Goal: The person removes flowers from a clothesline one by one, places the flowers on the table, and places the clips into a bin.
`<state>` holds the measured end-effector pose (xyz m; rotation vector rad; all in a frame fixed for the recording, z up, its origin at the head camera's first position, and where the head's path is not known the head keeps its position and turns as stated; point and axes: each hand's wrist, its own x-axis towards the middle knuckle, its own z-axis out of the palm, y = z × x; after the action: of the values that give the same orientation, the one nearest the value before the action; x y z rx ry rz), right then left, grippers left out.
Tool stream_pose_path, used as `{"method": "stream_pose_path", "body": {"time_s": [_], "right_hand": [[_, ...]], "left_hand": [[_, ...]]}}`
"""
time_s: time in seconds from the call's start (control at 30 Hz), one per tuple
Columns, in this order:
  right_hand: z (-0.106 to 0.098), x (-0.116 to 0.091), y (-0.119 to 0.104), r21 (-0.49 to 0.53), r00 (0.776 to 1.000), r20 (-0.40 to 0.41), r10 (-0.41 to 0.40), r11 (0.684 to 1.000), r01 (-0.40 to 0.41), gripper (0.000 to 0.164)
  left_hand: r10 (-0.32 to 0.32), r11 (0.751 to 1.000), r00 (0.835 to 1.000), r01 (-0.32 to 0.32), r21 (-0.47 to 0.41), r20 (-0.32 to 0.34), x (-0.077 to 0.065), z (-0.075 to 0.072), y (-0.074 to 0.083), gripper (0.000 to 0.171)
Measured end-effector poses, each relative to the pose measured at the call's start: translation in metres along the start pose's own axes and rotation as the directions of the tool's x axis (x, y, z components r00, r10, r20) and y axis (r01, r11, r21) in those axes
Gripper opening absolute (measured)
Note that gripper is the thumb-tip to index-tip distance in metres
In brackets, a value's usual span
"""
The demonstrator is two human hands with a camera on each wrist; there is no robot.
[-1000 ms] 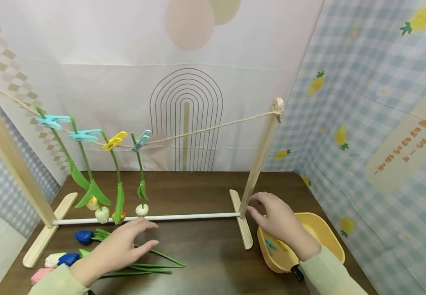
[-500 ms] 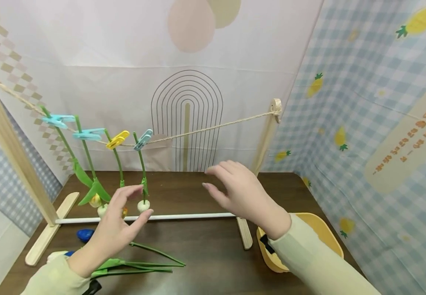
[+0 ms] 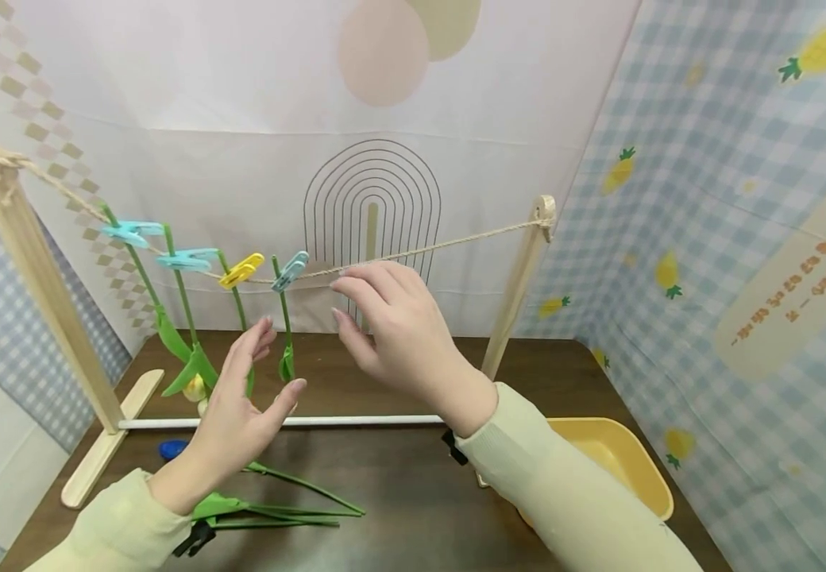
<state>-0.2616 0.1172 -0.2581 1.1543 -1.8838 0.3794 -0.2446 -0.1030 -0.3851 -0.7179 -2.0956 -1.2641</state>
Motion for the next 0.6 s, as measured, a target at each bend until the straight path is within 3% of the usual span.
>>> {"method": "stream_pose_path", "body": {"time_s": [0.33,0.6], "right_hand": [[0.014,0.016,-0.001,-0.115,0.993,0.100,0.066,0.992,-0.055,0.051],[0.022,0.023,-0.005,-0.120,0.987,0.141,0.070,0.991,-0.054,0.043]], "left_hand": [[0.009,1.000,0.998,-0.011,0.025,0.062,0.007,-0.001,0.003,0.087],[-0.063,0.998,0.993,0.060,0.030,0.099,0.011,-0.006,0.002,0.075]]}}
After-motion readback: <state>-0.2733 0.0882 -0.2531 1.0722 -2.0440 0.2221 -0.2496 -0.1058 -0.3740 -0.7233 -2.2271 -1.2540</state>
